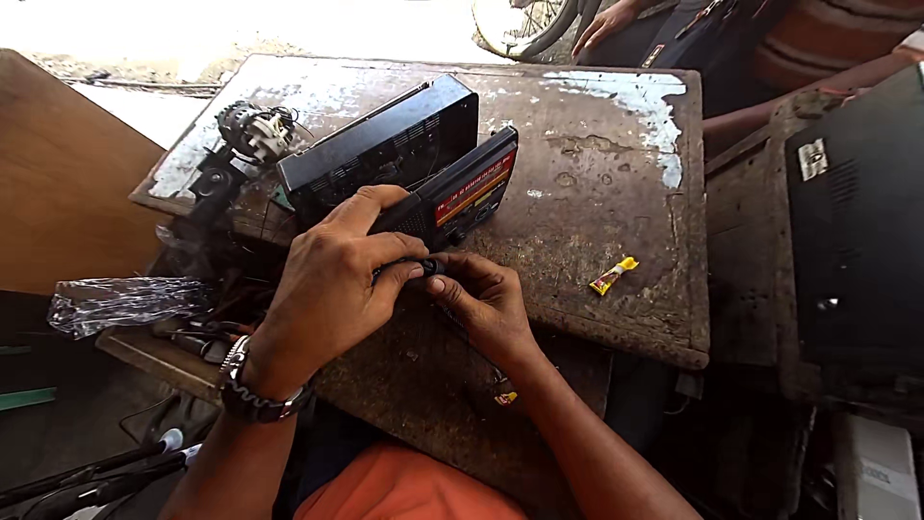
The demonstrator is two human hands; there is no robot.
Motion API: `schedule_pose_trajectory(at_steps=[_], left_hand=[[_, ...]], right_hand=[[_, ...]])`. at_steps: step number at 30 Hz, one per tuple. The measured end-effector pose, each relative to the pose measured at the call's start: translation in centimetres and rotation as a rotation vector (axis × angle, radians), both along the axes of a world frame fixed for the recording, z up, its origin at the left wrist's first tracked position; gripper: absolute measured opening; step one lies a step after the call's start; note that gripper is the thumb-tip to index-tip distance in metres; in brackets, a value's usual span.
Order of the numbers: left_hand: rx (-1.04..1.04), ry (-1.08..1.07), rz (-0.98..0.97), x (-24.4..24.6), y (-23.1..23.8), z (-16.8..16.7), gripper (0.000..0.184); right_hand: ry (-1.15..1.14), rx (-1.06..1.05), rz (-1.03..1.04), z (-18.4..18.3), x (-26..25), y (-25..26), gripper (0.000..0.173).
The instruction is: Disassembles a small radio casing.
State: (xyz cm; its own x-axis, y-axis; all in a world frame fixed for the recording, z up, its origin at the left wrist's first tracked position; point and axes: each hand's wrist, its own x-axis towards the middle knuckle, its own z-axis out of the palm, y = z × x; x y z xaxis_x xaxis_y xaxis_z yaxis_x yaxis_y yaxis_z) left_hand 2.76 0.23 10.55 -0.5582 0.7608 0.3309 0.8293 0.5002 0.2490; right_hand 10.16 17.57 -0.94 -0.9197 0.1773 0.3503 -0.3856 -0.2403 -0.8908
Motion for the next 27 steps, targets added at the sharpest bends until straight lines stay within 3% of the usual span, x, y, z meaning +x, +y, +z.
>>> schedule_pose_trajectory(at_steps=[18, 27], left_hand=[[-0.001, 0.042, 0.000, -0.30, 0.11, -0.36, 0.014], [-0.034, 0.074, 0.012, 0.00, 0.32, -0.40, 0.013]], right_hand=[[0.037, 0.075, -0.063, -0.12, 0.00, -0.06, 0.023], [0.076, -0.051, -0.062, -0.34, -0.18, -0.24, 0.034]])
